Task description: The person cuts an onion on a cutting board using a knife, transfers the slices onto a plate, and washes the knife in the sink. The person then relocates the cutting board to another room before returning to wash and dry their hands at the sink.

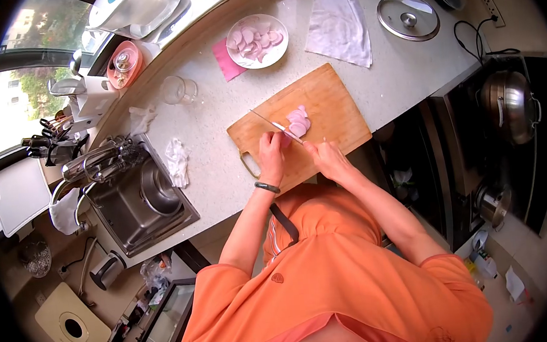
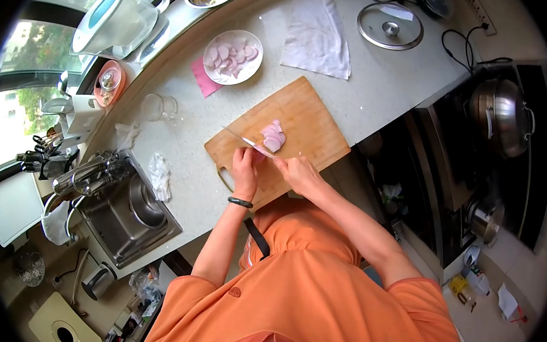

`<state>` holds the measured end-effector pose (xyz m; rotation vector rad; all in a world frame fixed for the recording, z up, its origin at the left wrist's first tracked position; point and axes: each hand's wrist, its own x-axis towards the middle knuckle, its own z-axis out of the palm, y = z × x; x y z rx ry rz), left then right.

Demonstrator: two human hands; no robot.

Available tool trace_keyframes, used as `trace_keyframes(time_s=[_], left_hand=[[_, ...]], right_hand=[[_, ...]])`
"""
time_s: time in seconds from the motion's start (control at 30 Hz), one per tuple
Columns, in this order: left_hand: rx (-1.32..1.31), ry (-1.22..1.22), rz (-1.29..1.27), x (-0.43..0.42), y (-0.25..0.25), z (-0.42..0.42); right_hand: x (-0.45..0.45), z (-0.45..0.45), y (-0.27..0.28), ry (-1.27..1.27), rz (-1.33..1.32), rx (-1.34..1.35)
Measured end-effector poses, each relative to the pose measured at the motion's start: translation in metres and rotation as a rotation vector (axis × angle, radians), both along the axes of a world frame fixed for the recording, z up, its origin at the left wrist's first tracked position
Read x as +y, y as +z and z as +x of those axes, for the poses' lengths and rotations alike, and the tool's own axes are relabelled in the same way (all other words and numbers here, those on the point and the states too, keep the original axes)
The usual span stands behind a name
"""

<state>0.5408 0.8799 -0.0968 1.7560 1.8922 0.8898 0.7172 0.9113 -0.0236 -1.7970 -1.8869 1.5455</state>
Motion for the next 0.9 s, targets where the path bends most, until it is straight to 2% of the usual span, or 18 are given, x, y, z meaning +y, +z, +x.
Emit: trace_keyframes(time_s=[0.13,0.27,0.43,0.53,0.67,0.9], left_hand=[[-0.010,-0.010,0.005,0.000,-0.005,-0.001],[0.011,-0.001,0.022,-0.001,-0.005,0.000],[-0.059,0.043,0.017,-0.002,-0.008,0.001],[-0.104,0.059,-0.029,-0.004,-0.005,0.003],[-0.010,0.033,0.038,-0.002,-0.008,-0.003],[-0.081,0.029,0.056,-0.007,-0.007,-0.005]], right_hand=[[-0.003,-0.008,-0.017,0.029,0.057,-0.066],[-0.004,-0.002,-0.032,0.003,0.084,0.000],[-0.001,0.000,0.003,0.019,-0.062,-0.043],[-0.001,-0.007,0.003,0.047,-0.001,-0.096],[-0.002,-0.008,-0.035,0.038,0.065,-0.028],[-0.003,-0.004,0.009,0.024,-0.047,-0.035]])
